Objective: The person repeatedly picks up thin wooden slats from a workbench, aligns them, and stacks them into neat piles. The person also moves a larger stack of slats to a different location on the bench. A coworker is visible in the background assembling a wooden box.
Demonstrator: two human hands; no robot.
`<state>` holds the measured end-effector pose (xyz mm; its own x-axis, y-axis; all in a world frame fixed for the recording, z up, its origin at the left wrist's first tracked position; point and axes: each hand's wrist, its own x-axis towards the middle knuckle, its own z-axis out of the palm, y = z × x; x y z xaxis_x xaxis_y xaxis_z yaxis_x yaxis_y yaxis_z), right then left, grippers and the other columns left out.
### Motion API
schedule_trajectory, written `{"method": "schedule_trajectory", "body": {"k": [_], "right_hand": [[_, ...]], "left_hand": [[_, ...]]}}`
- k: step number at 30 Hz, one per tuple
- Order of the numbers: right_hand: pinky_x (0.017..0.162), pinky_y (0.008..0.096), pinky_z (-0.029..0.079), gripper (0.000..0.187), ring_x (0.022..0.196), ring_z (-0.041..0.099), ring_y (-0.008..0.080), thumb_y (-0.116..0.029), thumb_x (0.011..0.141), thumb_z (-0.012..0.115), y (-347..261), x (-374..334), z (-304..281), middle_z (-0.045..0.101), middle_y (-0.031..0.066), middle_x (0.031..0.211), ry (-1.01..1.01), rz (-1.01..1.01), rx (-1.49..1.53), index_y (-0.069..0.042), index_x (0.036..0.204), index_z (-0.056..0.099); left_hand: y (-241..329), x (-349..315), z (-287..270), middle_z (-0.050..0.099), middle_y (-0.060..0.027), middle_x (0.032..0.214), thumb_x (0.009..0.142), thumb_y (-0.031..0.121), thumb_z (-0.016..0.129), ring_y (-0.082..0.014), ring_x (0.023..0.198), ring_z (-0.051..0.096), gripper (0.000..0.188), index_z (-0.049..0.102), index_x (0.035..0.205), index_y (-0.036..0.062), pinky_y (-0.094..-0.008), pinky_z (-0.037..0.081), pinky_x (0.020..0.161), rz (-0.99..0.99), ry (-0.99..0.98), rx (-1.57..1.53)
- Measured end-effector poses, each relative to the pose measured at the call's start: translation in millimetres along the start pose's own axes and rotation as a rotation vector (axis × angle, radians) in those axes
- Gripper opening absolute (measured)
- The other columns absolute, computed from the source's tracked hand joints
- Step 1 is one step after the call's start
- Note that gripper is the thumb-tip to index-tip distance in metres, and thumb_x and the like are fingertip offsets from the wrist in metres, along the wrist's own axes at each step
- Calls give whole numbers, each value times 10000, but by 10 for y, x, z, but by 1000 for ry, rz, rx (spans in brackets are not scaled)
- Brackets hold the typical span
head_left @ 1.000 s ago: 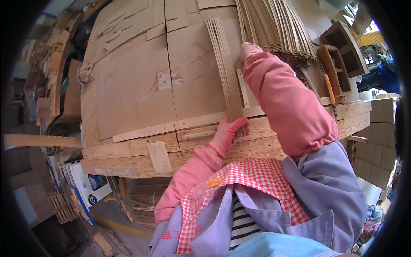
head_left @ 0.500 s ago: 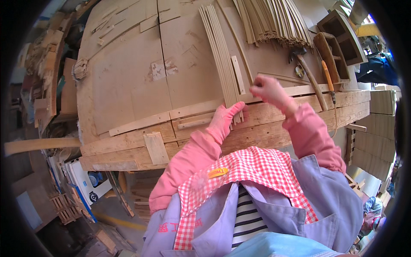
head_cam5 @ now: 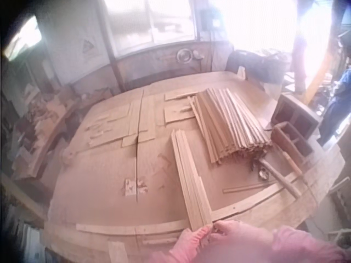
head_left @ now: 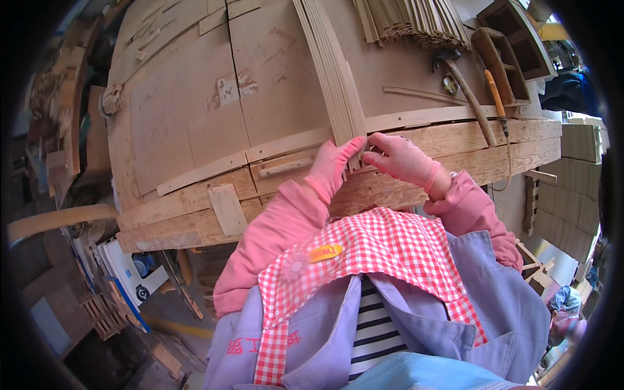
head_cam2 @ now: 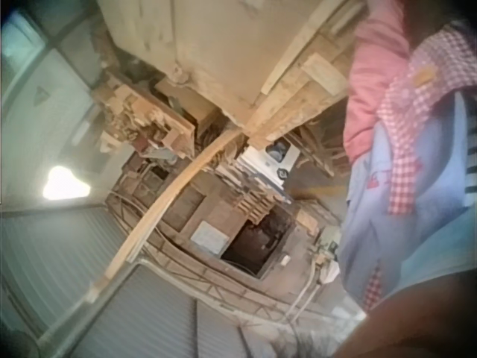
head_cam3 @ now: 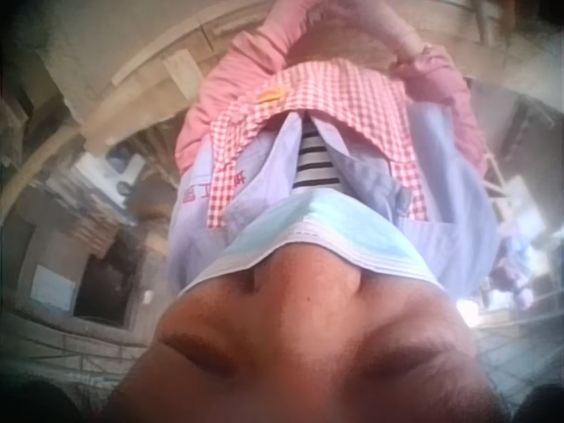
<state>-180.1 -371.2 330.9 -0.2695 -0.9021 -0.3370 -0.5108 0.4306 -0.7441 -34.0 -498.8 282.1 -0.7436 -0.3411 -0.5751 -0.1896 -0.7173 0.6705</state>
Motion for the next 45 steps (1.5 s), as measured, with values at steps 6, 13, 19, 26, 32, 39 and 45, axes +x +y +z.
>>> {"method": "schedule_trajectory", "body": {"k": [6,13,19,26,32,39,45], "right_hand": [[820,511,525,256,940,664,433,-214,959,485,32,24,24,701,238,958,-71,-39,-211,-20,981,651],[849,512,523,277,938,664,435,-207,934,482,19,23,10,706,231,977,-232,-117,-246,-27,1028,670],[728,439,555,305,805,704,326,-284,950,535,-2,7,-66,721,163,863,-412,-54,-146,-32,1029,687],[546,239,461,288,647,570,70,-307,963,677,240,709,-311,667,-5,826,184,178,363,-49,1090,704],[625,273,507,352,643,579,98,-321,921,706,371,1055,-178,675,38,797,117,142,361,-2,1069,718],[682,231,482,338,743,607,60,-311,956,685,532,1125,-197,699,-12,938,1,130,466,-26,1137,700],[683,229,486,387,748,608,66,-352,944,690,505,1109,-198,695,-12,937,23,115,420,-18,1140,696]], "left_hand": [[-9,-96,39,713,-63,1037,889,275,806,-138,907,669,448,647,1189,-18,-291,549,814,0,-47,-38],[77,-258,52,690,-23,994,929,352,748,-94,856,612,386,670,1150,45,-259,490,735,-61,-46,216],[-160,-362,-25,697,-58,904,937,294,738,-140,793,653,319,664,1119,43,-271,505,642,-194,-93,32],[-290,-403,-13,696,-98,1010,911,175,763,-220,865,694,382,592,1217,24,-365,600,755,-255,-63,-127],[-277,-450,55,713,-107,876,893,198,788,-196,736,686,297,672,1058,-21,-350,589,656,-256,-3,-169],[-282,-433,46,699,-110,902,891,171,787,-204,754,682,326,635,1109,-18,-348,592,660,-274,-28,-170],[-329,-404,32,688,-118,965,903,173,771,-214,850,683,346,620,1151,-14,-366,596,730,-246,-20,-83]]}}
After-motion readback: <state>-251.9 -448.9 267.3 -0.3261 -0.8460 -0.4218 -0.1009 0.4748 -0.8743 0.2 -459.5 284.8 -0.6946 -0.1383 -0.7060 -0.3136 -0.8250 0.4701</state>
